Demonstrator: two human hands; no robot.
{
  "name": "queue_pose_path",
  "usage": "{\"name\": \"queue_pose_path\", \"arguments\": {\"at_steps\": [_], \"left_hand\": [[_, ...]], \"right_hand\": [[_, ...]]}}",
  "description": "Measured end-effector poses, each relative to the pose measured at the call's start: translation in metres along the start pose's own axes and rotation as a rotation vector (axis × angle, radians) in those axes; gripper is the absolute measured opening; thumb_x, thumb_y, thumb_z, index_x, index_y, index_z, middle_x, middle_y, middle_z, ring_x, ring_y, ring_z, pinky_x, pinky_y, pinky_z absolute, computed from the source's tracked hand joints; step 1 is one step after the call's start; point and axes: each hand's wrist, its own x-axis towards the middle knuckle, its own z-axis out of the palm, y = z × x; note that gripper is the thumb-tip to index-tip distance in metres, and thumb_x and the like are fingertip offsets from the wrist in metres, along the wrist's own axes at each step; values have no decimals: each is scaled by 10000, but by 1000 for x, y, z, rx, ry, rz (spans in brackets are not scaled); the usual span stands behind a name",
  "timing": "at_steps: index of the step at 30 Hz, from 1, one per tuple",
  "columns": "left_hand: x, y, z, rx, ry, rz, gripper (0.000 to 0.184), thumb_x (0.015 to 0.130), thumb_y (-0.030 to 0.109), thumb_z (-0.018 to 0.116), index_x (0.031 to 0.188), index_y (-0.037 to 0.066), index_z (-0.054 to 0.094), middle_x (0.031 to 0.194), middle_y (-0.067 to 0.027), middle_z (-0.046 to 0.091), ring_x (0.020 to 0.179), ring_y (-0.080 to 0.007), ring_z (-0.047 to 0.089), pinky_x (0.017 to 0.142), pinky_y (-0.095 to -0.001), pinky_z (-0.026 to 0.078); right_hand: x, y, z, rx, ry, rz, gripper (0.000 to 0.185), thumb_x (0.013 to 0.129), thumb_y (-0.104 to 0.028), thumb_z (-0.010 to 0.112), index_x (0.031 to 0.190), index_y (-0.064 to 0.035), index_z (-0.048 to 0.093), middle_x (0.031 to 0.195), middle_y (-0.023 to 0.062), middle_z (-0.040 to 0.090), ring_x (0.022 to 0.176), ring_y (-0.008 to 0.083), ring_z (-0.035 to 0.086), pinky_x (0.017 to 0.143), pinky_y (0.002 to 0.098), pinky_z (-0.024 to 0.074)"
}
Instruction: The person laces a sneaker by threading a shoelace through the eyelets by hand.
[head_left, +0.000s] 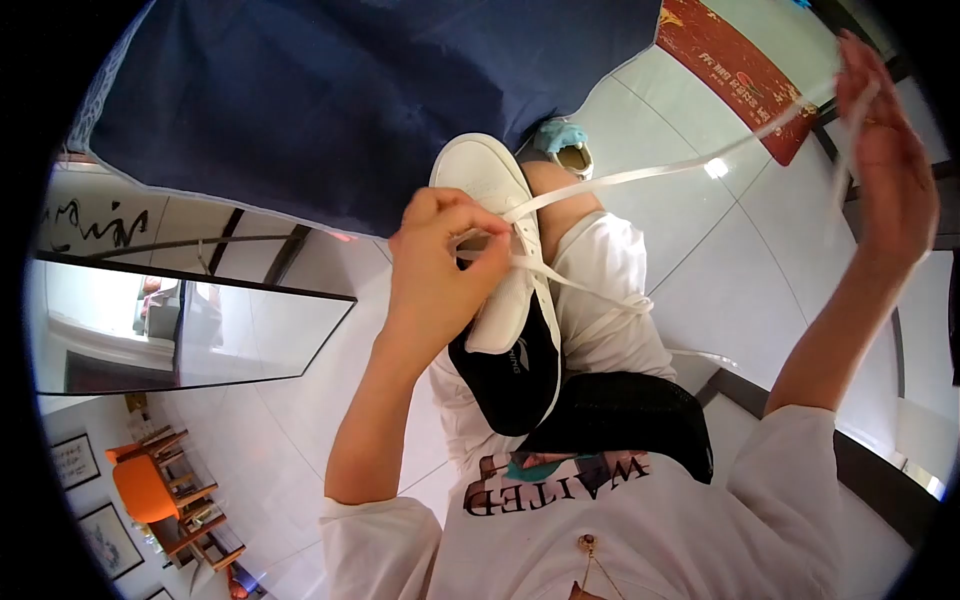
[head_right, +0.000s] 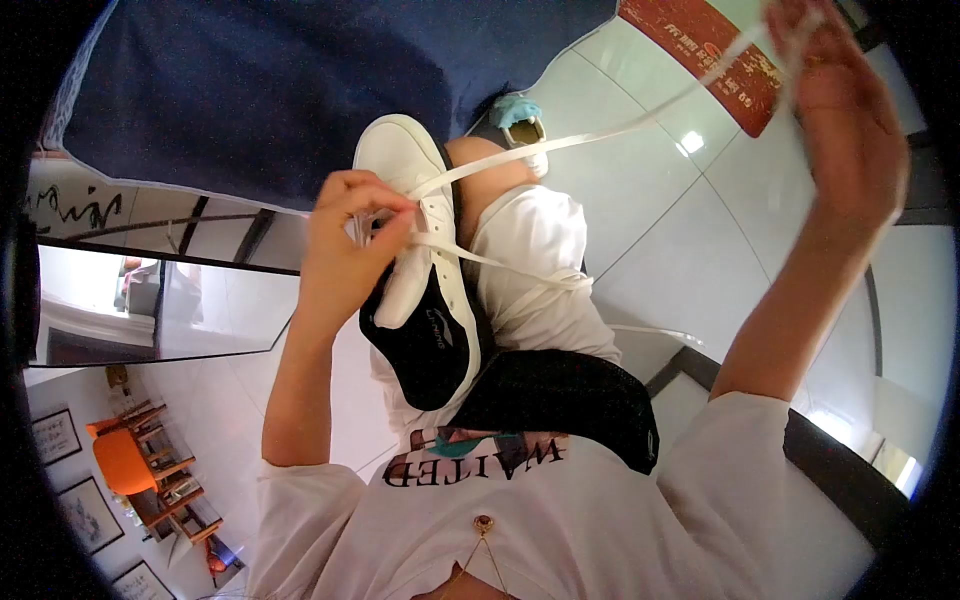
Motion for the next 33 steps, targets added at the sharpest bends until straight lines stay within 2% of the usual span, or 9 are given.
{"name": "queue_pose_path", "arguments": {"at_steps": [1, 4, 6, 11, 16, 19, 21, 25, 33], "left_hand": [[3, 5, -3, -64, 94, 47, 138, 727, 139, 654, 858, 96, 655, 926, -25, 515, 913, -188, 472, 844, -330, 331], [18, 34, -13, -175, 181, 198, 148, 748, 168, 658, 859, 73, 633, 940, -39, 550, 877, -162, 492, 780, -285, 381], [23, 55, -4, -220, 178, 305, 165, 770, 193, 657, 855, 57, 621, 953, -50, 566, 867, -146, 499, 747, -261, 396], [26, 62, -13, -641, -237, 63, 256, 905, 245, 540, 846, 2, 592, 757, -48, 587, 658, -68, 504, 579, -205, 384], [10, 32, -31, -690, -94, 47, 245, 930, 224, 494, 820, 23, 580, 603, -9, 492, 558, -62, 443, 526, -190, 349], [7, 23, -33, -686, -274, -33, 187, 901, 204, 538, 854, 26, 570, 673, -9, 496, 618, -77, 443, 593, -206, 366], [14, 21, -16, -322, 67, 208, 196, 866, 208, 581, 915, 21, 547, 788, -21, 521, 716, -104, 450, 678, -236, 372], [24, 45, -6, -169, 90, 319, 263, 837, 221, 611, 1012, 37, 540, 958, -70, 593, 886, -133, 534, 763, -277, 403], [24, 34, -12, -500, -66, 64, 216, 914, 191, 507, 812, 21, 593, 621, 11, 486, 584, -52, 428, 555, -200, 341]], "right_hand": [[-4, 14, 45, -284, 403, 25, 477, 974, -165, 256, 1404, 20, 163, 1469, 237, 89, 1367, 342, 132, 1107, 389, 220], [-8, 66, 38, 341, -217, 98, 403, 933, -135, 353, 1282, 65, 335, 1306, 216, 372, 1219, 300, 374, 1020, 352, 340], [-8, 85, 94, 321, -127, 41, 348, 908, -121, 430, 1177, 99, 445, 1181, 187, 520, 1093, 277, 524, 939, 333, 434], [2, 75, 108, 356, 84, 13, 365, 909, -73, 387, 1222, 115, 379, 1242, 209, 467, 1178, 287, 464, 1014, 359, 380], [7, 82, 70, 71, 116, 27, 465, 939, -142, 304, 1350, 72, 281, 1383, 250, 320, 1314, 324, 298, 1091, 394, 270], [-2, 100, 42, -17, -55, 41, 454, 908, -95, 299, 1312, 112, 324, 1345, 255, 375, 1278, 340, 357, 1085, 401, 288], [-11, 101, 56, -68, -51, 82, 469, 868, -36, 301, 1308, 122, 317, 1342, 266, 371, 1274, 344, 363, 1081, 407, 294], [-21, 106, 85, -53, -40, 137, 517, 806, 15, 298, 1312, 118, 316, 1351, 259, 363, 1290, 331, 344, 1079, 409, 295], [-12, 95, 73, 128, 51, -20, 495, 873, -4, 406, 1338, 98, 268, 1381, 230, 333, 1329, 316, 264, 1115, 386, 197]]}}
